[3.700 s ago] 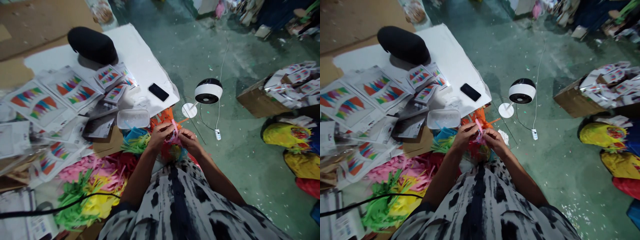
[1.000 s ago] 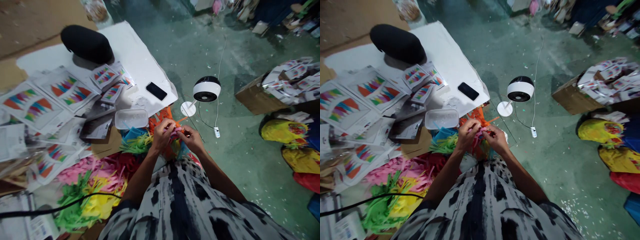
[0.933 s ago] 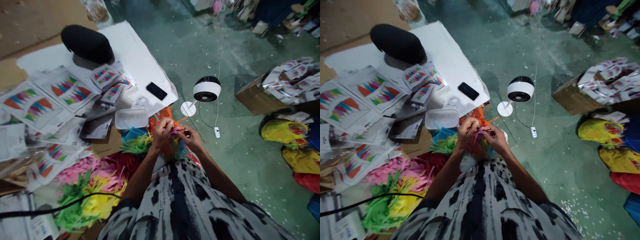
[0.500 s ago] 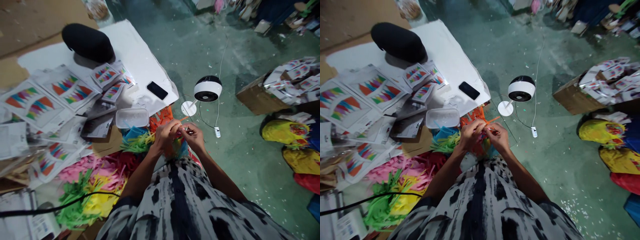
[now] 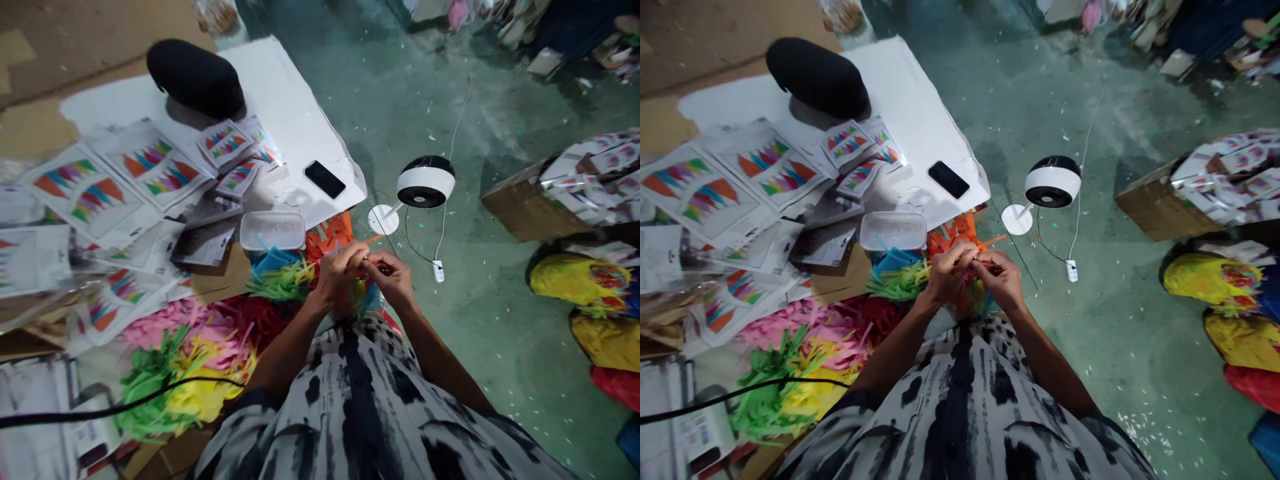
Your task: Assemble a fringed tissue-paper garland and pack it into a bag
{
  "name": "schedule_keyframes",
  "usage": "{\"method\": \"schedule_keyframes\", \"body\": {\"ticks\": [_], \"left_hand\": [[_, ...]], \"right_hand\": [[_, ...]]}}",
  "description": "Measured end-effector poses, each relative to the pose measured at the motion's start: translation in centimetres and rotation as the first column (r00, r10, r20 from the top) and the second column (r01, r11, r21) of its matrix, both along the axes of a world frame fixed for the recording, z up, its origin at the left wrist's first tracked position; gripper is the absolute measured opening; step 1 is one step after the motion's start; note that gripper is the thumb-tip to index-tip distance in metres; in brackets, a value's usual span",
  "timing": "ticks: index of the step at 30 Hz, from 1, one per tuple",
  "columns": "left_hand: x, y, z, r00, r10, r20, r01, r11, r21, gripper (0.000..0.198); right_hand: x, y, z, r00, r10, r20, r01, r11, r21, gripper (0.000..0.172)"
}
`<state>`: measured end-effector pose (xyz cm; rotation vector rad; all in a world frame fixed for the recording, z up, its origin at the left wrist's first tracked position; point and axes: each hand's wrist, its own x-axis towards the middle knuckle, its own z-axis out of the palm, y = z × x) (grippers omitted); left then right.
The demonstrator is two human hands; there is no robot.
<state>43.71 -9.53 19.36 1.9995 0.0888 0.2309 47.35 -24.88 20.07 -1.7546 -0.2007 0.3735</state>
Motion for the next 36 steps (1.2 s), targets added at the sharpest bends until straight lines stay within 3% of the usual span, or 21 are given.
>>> {"method": "schedule_keyframes", "body": {"ticks": [3, 7, 9, 11, 14, 15, 18, 19, 21, 24, 27, 30, 34, 36], "left_hand": [[-0.2, 0.1, 0.2, 1.000, 0.007, -0.002, -0.007, 0.999, -0.048, 0.026], [-1.0, 0.2, -0.4, 0.989, -0.144, -0.024, 0.141, 0.984, -0.107, 0.028], [-1.4, 0.3, -1.4, 0.973, -0.228, -0.029, 0.227, 0.973, -0.054, 0.043], [-1.7, 0.9, -2.8, 0.972, -0.232, -0.034, 0.234, 0.970, 0.061, 0.034], [-1.9, 3.7, -4.5, 0.982, -0.190, -0.017, 0.189, 0.960, 0.206, 0.014], [-2.0, 5.2, -4.9, 0.985, -0.171, -0.009, 0.168, 0.957, 0.236, 0.017], [-2.7, 10.1, -5.6, 0.999, -0.024, -0.049, 0.038, 0.950, 0.311, 0.051], [-3.1, 11.4, -5.8, 0.997, 0.030, -0.071, -0.005, 0.943, 0.333, 0.049], [-4.0, 12.8, -6.4, 0.989, 0.071, -0.131, -0.019, 0.933, 0.360, 0.027], [-5.0, 11.8, -8.3, 0.964, -0.073, -0.257, 0.179, 0.891, 0.417, 0.012], [-5.4, 9.2, -10.5, 0.930, -0.116, -0.348, 0.303, 0.779, 0.550, 0.018], [-5.7, 8.0, -11.6, 0.929, -0.021, -0.370, 0.266, 0.733, 0.626, 0.011], [-6.0, 9.2, -11.0, 0.938, 0.076, -0.339, 0.179, 0.730, 0.659, 0.018], [-5.9, 9.6, -10.7, 0.948, 0.040, -0.316, 0.184, 0.740, 0.647, 0.017]], "right_hand": [[0.1, 0.1, 0.3, 0.991, -0.006, 0.134, 0.009, 1.000, -0.018, 0.027], [0.2, -0.2, 0.1, 0.995, -0.074, 0.064, 0.071, 0.997, 0.042, 0.026], [0.0, -0.7, -0.1, 0.993, -0.116, -0.005, 0.116, 0.990, 0.085, 0.026], [-0.2, -1.2, -0.2, 0.990, -0.108, -0.086, 0.120, 0.983, 0.141, 0.028], [-0.5, -2.0, 0.3, 0.984, -0.063, -0.165, 0.102, 0.966, 0.238, 0.033], [-0.6, -2.3, 0.5, 0.983, -0.067, -0.170, 0.110, 0.959, 0.260, 0.034], [-0.2, -3.0, 1.5, 0.978, -0.146, -0.146, 0.185, 0.936, 0.298, 0.033], [-0.1, -3.2, 1.8, 0.976, -0.175, -0.133, 0.209, 0.928, 0.309, 0.032], [0.2, -3.3, 2.1, 0.973, -0.200, -0.119, 0.229, 0.917, 0.327, 0.032], [0.2, -2.7, 1.9, 0.975, -0.167, -0.147, 0.207, 0.922, 0.327, 0.032], [-0.3, -1.6, 1.2, 0.979, -0.107, -0.173, 0.157, 0.938, 0.309, 0.032], [-0.8, -0.8, 0.6, 0.985, -0.072, -0.155, 0.113, 0.954, 0.279, 0.032], [-0.9, -0.8, 0.0, 0.991, -0.083, -0.107, 0.107, 0.964, 0.244, 0.028], [-0.8, -0.8, -0.3, 0.990, -0.094, -0.105, 0.116, 0.966, 0.232, 0.028]]}}
